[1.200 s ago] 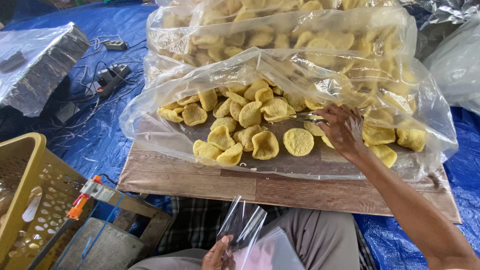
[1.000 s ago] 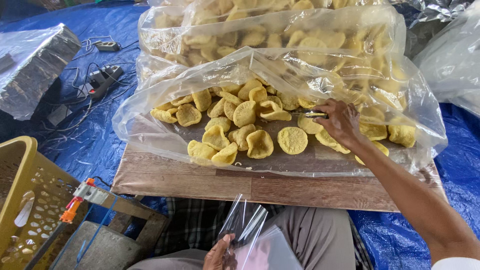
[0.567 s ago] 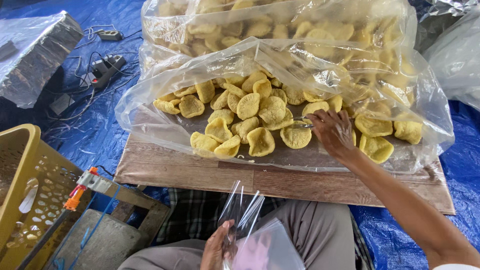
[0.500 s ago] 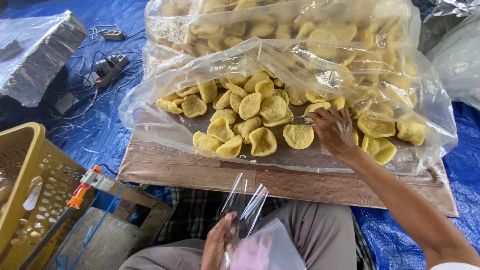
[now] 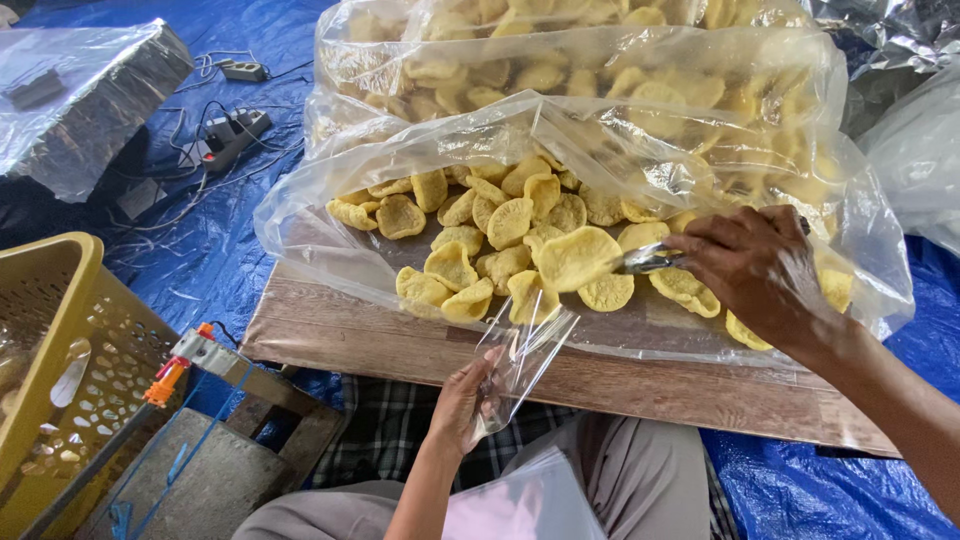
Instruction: The person sits on a blue tarp and uses tongs to pick up yellow fried snacks from a wooden board. They place the snacks into clear plastic bags and then use a handheld sealing device to close the bags before placing them into a yellow basket.
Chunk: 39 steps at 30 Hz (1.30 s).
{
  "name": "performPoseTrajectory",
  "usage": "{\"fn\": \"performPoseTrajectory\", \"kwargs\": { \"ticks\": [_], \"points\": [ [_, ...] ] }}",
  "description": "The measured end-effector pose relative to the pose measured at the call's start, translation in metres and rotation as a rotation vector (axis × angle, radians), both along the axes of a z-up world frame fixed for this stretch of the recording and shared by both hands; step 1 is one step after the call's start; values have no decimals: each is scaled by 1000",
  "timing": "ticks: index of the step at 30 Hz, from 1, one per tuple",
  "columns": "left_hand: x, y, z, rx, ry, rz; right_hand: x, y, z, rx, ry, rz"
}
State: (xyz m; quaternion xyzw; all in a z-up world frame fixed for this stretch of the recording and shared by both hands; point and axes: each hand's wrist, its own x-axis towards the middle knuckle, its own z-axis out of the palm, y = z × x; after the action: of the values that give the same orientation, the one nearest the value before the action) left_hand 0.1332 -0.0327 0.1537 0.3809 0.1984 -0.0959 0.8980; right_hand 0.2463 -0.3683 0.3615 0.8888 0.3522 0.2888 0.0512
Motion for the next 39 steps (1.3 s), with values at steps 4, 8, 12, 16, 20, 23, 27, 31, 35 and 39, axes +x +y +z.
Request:
{"fn": "performPoseTrajectory", "kwargs": {
  "ticks": [4, 8, 12, 16, 20, 23, 27, 31, 35, 39],
  "points": [
    [-6, -6, 14, 59, -119, -39, -28, 1, 20, -157, -71, 192],
    [-20, -5, 25, 104, -140, -266, -55, 9, 20, -319, -70, 383],
    [-37, 6, 24, -93, -512, -744, -87, 26, 12, -266, -4, 550],
    [-60, -5, 3, 148, -433, -696, -105, 19, 4, -281, 9, 438],
    [-72, -5, -3, 8, -308, -463, -68, -22, 1, -39, 134, -55],
    [-88, 1, -6, -91, -220, -422, -25, -56, -25, 159, 306, -278],
    [-94, -4, -23, -18, -147, -453, 43, -68, -78, 185, 568, -492],
    [-92, -7, -77, -7, -155, -438, 110, -64, -113, 327, 778, -524],
    [-75, -7, -144, 9, -212, -398, 179, -59, -109, 549, 906, -609],
    [-89, -1, -188, 9, -186, -384, 232, -72, -82, 680, 538, -591]
  ]
}}
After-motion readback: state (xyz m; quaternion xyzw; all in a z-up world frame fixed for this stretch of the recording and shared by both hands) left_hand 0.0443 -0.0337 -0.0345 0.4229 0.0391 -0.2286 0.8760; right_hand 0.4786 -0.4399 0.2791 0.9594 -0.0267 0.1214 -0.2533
